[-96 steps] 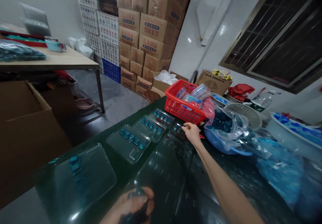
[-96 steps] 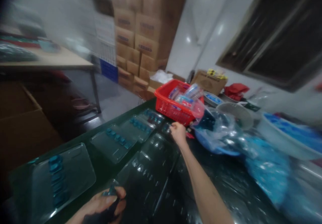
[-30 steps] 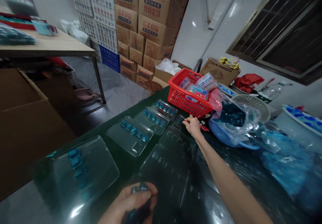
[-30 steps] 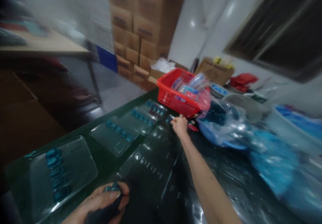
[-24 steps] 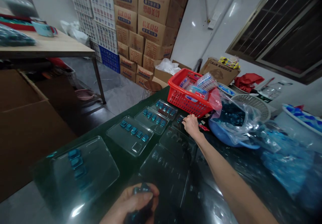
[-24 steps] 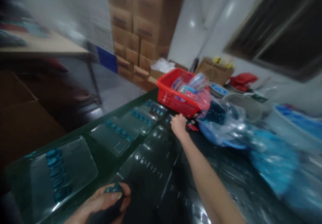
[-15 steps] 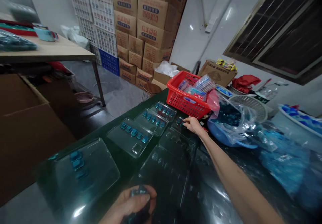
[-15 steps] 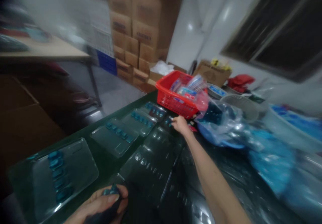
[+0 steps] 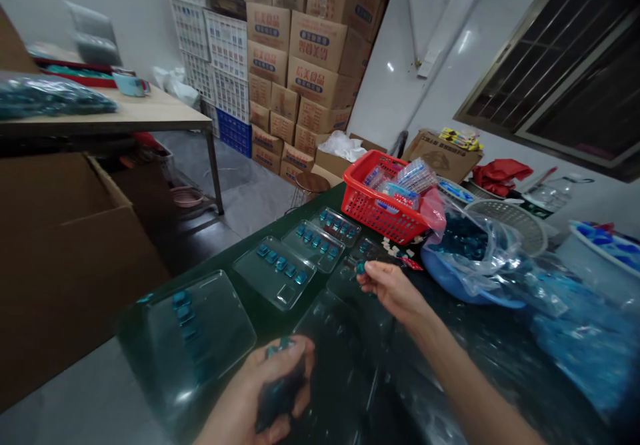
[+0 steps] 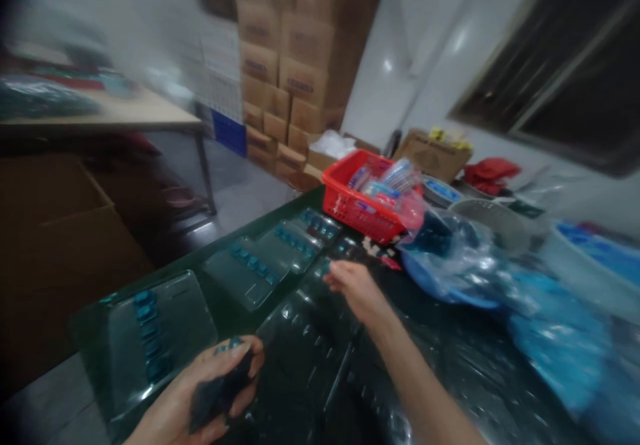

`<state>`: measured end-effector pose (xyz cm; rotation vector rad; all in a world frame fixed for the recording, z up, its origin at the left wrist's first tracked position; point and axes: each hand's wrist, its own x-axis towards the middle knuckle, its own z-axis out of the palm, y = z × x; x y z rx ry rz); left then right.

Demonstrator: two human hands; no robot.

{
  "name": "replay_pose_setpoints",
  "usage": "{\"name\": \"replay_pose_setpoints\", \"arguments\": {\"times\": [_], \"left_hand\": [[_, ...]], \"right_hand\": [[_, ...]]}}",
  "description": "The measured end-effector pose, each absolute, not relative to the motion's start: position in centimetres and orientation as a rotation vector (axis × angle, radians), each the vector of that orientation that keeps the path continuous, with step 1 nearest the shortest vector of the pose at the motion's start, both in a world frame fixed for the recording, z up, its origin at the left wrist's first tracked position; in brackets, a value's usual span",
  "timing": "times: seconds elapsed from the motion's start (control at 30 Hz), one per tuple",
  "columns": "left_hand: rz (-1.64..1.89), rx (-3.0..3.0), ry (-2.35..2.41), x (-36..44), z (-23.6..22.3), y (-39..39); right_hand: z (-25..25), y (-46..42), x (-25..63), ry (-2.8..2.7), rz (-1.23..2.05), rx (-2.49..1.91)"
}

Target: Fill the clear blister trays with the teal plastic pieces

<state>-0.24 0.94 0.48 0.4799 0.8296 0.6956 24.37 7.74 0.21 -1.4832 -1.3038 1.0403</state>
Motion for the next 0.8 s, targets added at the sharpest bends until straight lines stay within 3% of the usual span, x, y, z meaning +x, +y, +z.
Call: {"name": "replay_pose_setpoints", "arguments": {"times": [0.3,0.6,0.8], "left_hand": [[0.809,0.677,0.909,-0.2,1.8,0.4],[0.814,0.720,0.910,0.4,0.2,-1.2],[0.807,0.754,0.863,0.7,-0.2,-1.8]], "right_hand": [[2.2,0.0,16.1,-1.358,1.334,-1.272],[3.7,-2.8,14.5,-1.898,0.707,-1.506],[3.1,-2.8,15.5,-1.723,0.964,-1.527]]}}
